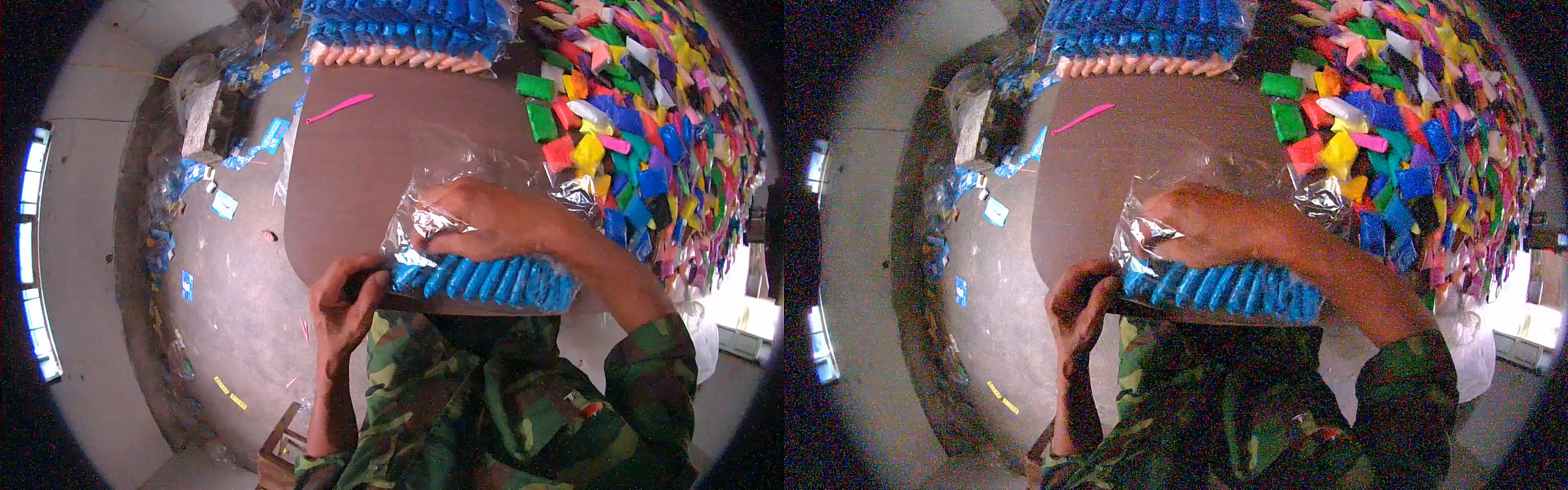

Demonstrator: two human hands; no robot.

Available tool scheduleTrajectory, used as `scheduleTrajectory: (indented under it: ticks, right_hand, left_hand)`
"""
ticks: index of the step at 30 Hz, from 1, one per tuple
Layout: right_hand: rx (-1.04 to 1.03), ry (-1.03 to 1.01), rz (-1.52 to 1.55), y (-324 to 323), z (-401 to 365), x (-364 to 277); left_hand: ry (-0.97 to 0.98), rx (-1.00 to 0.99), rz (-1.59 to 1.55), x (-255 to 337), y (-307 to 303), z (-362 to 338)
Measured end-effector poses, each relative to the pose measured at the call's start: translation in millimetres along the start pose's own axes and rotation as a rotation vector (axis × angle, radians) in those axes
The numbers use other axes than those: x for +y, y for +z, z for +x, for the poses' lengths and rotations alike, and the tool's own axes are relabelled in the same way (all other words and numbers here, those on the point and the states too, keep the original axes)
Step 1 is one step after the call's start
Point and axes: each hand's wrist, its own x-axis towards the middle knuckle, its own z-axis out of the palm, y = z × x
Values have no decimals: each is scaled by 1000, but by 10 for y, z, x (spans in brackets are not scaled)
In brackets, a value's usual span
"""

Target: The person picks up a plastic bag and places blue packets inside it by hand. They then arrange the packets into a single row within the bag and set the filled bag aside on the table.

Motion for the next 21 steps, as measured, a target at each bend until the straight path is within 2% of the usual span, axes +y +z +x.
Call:
scheduleTrajectory:
  ticks: [6,12,15,18,21]
  right_hand:
    - [-56,-5,102,-12,-10,-22]
    - [-91,12,202,17,-28,92]
    - [-214,111,153,-98,-18,43]
    - [-175,3,138,-80,-31,133]
    - [-176,177,137,-238,-72,-98]
  left_hand:
    - [-29,36,-51,-44,41,7]
    - [-3,18,49,-98,5,-2]
    - [-18,36,62,-11,49,-9]
    - [-33,76,106,65,98,-2]
    - [4,136,183,56,174,20]
